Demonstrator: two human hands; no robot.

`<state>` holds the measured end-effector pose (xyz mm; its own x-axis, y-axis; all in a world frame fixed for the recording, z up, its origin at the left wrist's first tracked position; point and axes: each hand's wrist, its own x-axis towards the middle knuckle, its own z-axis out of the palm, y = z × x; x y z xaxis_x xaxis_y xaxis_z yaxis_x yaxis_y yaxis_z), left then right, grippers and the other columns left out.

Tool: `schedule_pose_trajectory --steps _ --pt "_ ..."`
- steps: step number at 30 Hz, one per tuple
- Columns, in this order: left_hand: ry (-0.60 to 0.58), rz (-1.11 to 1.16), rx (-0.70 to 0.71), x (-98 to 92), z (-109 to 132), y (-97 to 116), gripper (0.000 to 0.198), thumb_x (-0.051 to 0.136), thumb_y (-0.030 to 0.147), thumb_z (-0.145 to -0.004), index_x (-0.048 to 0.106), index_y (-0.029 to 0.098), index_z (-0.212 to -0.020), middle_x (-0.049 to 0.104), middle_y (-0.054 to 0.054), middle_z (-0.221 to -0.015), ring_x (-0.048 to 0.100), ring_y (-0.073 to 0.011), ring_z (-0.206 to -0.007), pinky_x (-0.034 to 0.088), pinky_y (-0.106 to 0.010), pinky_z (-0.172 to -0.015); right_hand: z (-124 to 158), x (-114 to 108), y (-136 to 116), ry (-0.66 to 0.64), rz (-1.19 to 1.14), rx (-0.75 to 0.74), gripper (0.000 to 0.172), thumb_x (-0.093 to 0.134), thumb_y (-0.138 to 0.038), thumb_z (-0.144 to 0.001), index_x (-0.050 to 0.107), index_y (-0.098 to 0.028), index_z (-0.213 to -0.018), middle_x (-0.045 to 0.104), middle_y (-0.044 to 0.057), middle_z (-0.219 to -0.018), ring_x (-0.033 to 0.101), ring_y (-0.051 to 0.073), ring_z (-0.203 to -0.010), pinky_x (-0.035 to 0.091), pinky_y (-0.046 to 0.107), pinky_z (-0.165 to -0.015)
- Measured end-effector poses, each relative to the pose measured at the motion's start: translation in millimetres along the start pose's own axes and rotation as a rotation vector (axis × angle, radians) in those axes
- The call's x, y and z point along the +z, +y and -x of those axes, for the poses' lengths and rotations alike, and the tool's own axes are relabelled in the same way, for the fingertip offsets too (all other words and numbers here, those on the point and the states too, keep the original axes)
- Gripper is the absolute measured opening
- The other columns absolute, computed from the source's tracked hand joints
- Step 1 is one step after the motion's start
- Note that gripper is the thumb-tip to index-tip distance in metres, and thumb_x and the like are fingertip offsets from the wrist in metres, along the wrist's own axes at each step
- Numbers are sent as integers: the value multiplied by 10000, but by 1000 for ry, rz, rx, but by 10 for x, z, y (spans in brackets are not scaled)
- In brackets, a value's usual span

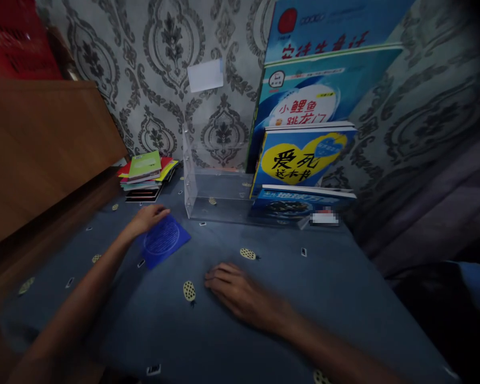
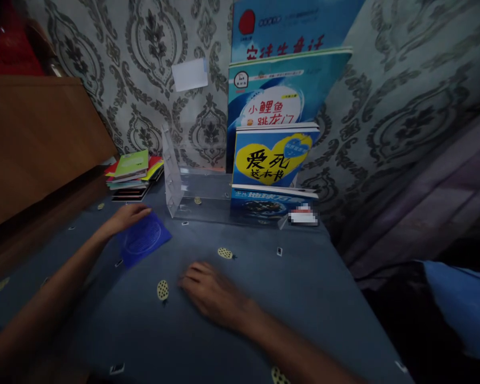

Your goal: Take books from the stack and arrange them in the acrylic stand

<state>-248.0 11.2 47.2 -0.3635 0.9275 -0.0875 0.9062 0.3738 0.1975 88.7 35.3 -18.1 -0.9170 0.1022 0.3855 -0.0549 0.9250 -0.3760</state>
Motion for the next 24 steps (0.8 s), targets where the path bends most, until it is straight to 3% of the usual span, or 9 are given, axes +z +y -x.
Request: schedule_pose_trajectory --steps 2,5,10,14,18,24 --pt "95 -84 -127 53 -54 -152 484 426 499 -951 647 162 -1219 649 -189 -1299 570 -379 -1237 492 -472 -964 5 5 8 10 -13 3 228 481 -139 -1033 667 -186 -1156 725 94 -1092 655 196 -1087 547 349 -949" --pt "151 -162 -226 161 -77 -309 524 433 547 -944 633 146 -1215 608 -242 -1325 549 -419 -1250 498 -507 -945 12 15 23 25 -19 16 208 499 -138 -1028 664 -186 -1147 719 92 -1070 656 195 -1067 549 340 -930" --pt "138 -199 -195 201 -78 -405 508 451 632 -923 670 187 -1038 683 -178 -1203 627 -354 -1138 507 -390 -864 14 33 45 88 -34 44 214 475 -166 -1049 670 -180 -1136 721 85 -1028 666 193 -1013 554 353 -906" --pt "56 -144 -128 163 -73 -428 519 485 699 -861 651 215 -949 736 -103 -1030 680 -290 -941 452 -318 -688 16 55 73 233 -49 96 236 450 -187 -1060 679 -169 -1112 741 83 -993 673 206 -955 557 387 -902" --pt "-67 -33 -7 137 -24 -317 525 569 716 -748 631 219 -905 721 -63 -882 670 -262 -827 419 -316 -654 41 43 89 326 -16 151 228 471 -160 -1038 683 -154 -1121 756 105 -1015 677 234 -976 559 434 -904" --pt "-240 49 110 128 118 108 428 644 631 -712 562 235 -850 674 -27 -769 637 -235 -721 445 -321 -625 173 -31 84 338 57 194 252 463 -171 -1043 693 -192 -1146 756 110 -1143 678 247 -1094 529 496 -992"
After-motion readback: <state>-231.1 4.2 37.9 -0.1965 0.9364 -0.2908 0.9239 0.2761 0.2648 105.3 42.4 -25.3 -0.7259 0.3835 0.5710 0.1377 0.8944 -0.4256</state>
